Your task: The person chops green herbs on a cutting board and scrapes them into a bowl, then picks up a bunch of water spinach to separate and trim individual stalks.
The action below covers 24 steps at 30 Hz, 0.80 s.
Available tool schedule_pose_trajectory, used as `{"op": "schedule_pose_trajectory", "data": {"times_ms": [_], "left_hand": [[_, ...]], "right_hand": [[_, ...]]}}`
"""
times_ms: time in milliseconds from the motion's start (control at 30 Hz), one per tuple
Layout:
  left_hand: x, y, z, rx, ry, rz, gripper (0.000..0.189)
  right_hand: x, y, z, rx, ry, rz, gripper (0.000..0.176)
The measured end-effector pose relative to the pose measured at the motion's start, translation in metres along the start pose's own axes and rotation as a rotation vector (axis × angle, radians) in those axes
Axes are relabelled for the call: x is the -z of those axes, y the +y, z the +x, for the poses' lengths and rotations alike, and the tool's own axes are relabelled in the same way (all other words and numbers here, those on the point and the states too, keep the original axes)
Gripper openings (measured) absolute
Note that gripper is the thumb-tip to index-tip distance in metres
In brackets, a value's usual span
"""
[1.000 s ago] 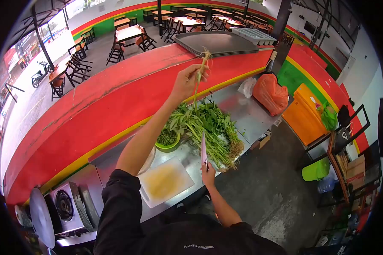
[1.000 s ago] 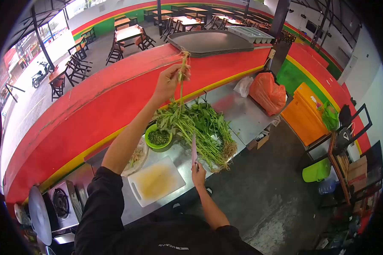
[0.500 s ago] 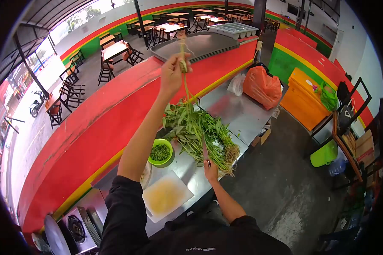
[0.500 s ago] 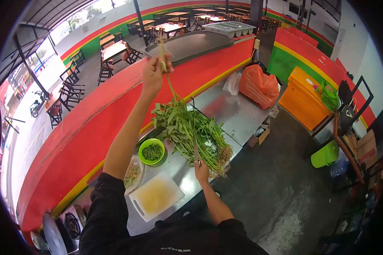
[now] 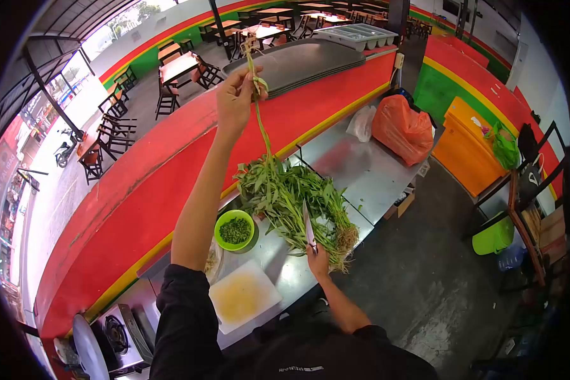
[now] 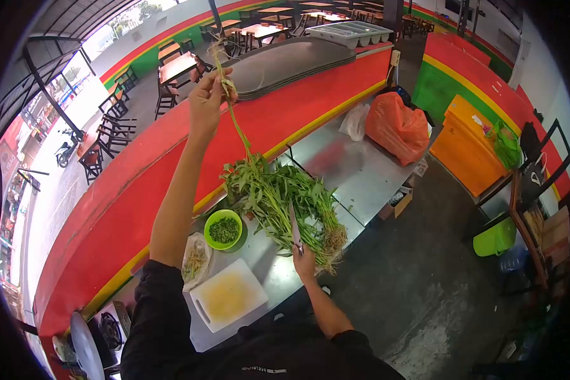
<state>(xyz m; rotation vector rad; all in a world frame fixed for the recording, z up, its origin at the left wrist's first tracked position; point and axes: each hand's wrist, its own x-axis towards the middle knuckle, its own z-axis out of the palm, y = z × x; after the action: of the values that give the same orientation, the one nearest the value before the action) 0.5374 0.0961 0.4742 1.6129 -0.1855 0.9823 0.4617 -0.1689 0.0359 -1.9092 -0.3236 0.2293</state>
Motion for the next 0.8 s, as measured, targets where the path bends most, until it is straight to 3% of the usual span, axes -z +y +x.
{"op": "schedule_pose_trajectory", "data": {"times_ms": [167,233,367,533,600,667,800], "left_hand": [[0.001,-0.002,-0.004,0.026,0.07,0.023,0.026],[0.001,-0.007,-0.013,0.095,-0.043,-0.001,0.026],[0.003,-0.013,-0.027,0.097,-0.09,-0.001,0.024],[0.008,-0.035,-0.056,0.114,-0.105,0.021,0.023],[0.001,-0.05,-0.082,0.217,-0.245,0.112,0.02],[-0.011,-0.06,-0.109,0.144,-0.391,0.365,0.017],[-0.04,-0.095,-0.172,0.105,-0.529,0.509,0.018]], "right_hand": [[0.001,0.0,0.012,0.213,0.198,-0.041,0.03],[-0.002,0.0,0.022,0.326,0.319,-0.055,0.031],[0.0,0.021,0.037,0.252,0.02,-0.084,0.035],[0.003,0.019,0.037,0.239,-0.028,-0.164,0.031],[0.007,0.009,0.037,0.216,-0.079,-0.193,0.033],[0.015,-0.004,0.04,0.137,-0.203,-0.224,0.037],[0.017,-0.008,0.036,0.166,-0.184,-0.168,0.039]]}}
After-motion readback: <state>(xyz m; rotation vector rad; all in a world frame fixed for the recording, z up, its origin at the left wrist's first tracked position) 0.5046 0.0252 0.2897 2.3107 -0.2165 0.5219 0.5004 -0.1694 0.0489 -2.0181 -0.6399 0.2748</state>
